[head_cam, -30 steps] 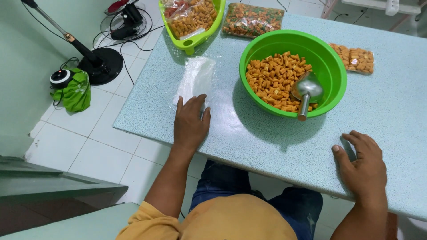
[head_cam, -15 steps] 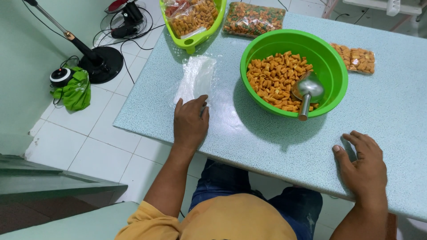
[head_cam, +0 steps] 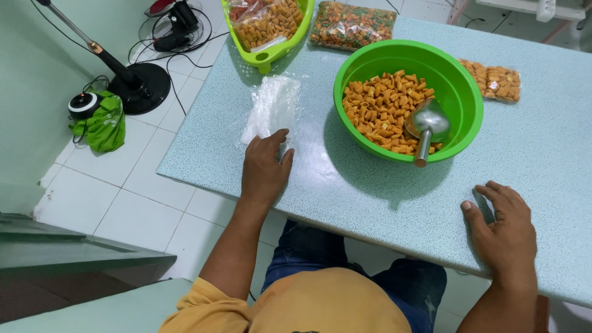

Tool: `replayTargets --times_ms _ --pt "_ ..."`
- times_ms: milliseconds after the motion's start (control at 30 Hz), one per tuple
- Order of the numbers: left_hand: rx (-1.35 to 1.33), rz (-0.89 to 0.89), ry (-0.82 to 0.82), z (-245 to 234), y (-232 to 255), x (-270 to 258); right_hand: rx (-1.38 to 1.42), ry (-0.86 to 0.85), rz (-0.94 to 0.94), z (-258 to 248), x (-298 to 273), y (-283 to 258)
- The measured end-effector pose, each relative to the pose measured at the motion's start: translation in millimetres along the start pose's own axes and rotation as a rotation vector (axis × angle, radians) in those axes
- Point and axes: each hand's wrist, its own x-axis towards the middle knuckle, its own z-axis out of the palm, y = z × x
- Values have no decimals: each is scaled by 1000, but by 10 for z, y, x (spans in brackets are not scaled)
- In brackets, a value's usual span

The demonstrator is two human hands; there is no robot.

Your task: Packaging snacks by scooping them from a large bowl into individual small plastic bags.

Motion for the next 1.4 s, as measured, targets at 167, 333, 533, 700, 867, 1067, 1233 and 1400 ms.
replayTargets --times_ms 167,333,533,700,867,1067,1233,1400 --pt "-71 -68 5 12 -30 3 -5 -2 1 0 0 -2" --pt "-89 -95 -2 -36 37 14 -17 -1 -11 12 4 24" --pt "-101 58 189 -6 101 -92 -13 18 -21 22 -22 4" --pt "-510 -101 107 40 670 -372 200 236 -326 132 -233 -168" --pt "-763 -214 43 361 1085 -510 593 -23 -157 277 -498 -953" --pt "-844 -269 -52 509 1269 -552 799 -115 -109 452 -441 -1310" --pt "-907 -310 -101 488 1314 -553 888 -80 -80 530 -391 -1339" --pt "-937 -252 -70 485 1311 -598 855 38 2 636 -412 -1207"
